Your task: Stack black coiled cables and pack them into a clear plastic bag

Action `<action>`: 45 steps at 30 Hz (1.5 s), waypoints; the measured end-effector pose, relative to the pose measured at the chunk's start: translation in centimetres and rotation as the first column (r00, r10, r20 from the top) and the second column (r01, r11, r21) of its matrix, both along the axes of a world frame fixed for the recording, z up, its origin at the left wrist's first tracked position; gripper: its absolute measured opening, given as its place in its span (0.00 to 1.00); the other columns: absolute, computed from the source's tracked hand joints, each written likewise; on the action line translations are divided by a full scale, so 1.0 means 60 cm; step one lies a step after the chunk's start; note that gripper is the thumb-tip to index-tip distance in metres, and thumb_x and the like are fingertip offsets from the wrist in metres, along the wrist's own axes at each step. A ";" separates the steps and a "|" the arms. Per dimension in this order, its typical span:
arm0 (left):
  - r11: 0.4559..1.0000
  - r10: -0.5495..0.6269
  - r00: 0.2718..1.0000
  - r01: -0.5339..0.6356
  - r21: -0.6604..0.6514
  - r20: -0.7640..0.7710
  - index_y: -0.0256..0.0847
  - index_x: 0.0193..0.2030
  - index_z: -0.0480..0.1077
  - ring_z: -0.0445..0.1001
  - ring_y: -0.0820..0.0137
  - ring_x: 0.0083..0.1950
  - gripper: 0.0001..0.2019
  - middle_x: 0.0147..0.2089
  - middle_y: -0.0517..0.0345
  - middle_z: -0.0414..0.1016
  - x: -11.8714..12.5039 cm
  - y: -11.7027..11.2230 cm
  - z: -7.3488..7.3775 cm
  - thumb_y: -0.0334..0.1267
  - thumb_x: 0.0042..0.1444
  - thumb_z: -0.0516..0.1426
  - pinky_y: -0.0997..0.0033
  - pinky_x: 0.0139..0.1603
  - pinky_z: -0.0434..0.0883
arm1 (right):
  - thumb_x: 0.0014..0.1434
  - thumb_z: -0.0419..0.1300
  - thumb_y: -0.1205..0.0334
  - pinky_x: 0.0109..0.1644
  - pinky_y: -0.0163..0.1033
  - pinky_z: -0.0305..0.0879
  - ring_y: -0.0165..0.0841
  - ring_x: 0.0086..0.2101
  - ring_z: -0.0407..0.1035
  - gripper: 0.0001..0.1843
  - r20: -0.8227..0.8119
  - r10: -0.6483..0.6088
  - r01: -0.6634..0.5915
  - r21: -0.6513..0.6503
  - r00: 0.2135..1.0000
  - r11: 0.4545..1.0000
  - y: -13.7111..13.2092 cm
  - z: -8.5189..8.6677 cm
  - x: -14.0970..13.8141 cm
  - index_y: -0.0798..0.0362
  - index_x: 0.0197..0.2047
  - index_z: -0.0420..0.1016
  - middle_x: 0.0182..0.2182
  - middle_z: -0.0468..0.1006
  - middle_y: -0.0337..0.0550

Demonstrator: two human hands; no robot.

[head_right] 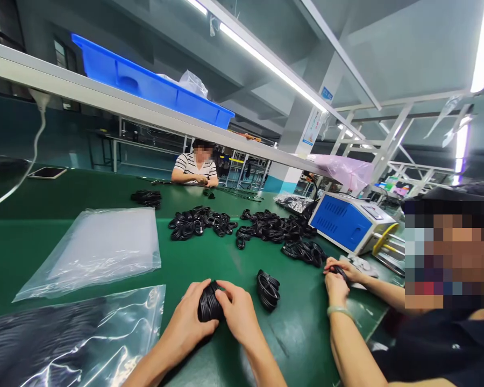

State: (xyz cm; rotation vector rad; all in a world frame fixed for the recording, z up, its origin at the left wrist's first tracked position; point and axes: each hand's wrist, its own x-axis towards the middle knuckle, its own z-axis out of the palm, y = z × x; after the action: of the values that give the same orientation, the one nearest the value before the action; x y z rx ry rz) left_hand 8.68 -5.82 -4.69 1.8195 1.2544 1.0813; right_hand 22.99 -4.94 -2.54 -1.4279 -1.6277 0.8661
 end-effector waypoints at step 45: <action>0.998 -0.019 0.996 0.024 0.050 -0.085 0.43 0.50 0.64 0.66 0.60 0.50 0.26 0.49 0.56 0.67 -0.001 0.001 0.018 0.35 0.40 0.59 0.60 0.52 0.62 | 0.48 0.58 0.62 0.36 0.36 0.68 0.26 0.27 0.65 0.13 -0.147 0.342 -0.372 -0.318 0.928 0.872 0.059 0.067 0.072 0.54 0.38 0.74 0.25 0.69 0.34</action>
State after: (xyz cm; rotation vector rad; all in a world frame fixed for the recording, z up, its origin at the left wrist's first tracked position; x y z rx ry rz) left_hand 8.65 -5.75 -3.60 1.9309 1.2631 1.0435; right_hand 27.31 -1.37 1.48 -1.3059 -1.7666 1.4655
